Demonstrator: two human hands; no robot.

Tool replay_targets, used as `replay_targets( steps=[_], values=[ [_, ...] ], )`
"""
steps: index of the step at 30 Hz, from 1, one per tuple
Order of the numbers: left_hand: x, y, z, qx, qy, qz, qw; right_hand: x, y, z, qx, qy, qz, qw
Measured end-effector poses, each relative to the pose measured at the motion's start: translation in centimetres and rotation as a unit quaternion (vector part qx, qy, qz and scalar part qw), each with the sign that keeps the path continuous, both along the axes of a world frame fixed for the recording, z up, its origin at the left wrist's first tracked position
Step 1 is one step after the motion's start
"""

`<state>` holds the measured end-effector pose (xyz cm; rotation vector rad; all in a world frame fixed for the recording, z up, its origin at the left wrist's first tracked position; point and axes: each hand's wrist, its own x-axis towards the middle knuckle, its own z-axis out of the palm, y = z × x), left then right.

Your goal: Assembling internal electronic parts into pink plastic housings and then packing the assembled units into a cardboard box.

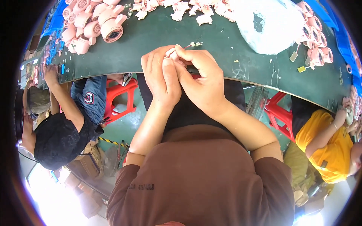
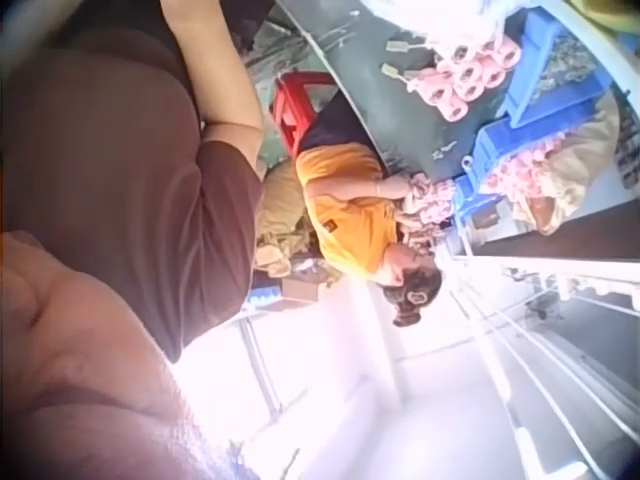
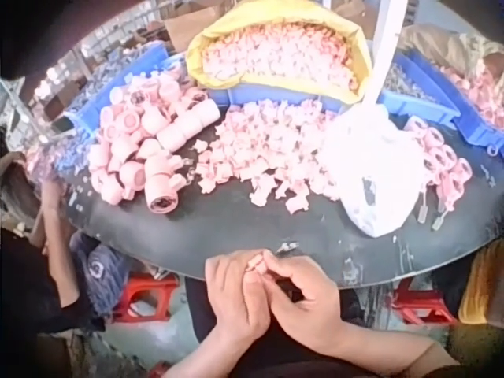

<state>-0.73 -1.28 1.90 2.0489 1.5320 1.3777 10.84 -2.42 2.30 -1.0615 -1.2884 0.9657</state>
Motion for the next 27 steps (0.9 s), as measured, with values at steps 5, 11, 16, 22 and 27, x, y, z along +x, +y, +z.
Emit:
replay_targets(
  steps=[5, 11, 16, 22, 27],
  values=[
    [0.0, 0.3, -0.3, 0.013, -0.006, 0.003, 1.000, -0.3, 0.1, -0.4, 0.051, -0.041, -0.034, 0.997],
    [-0.9, 0.5, 0.3, -0.007, 0.033, -0.038, 0.999, 1.5, -0.3, -0.4, 0.006, -0.010, 0.046, 0.999],
    [-1.3, 0.5, 0.5, -0.011, 0.083, -0.074, 0.994, 7.7, 2.1, 1.2, 0.062, -0.201, -0.005, 0.978],
    [0.0, 1.4, 1.9, -0.039, 0.137, -0.110, 0.984, 18.6, 9.9, -0.5, 0.056, -0.398, -0.173, 0.899],
    [0.4, 1.5, 0.6, 0.012, 0.108, -0.083, 0.991, 18.1, 10.3, -1.0, 0.097, -0.574, -0.194, 0.790]
  ],
)
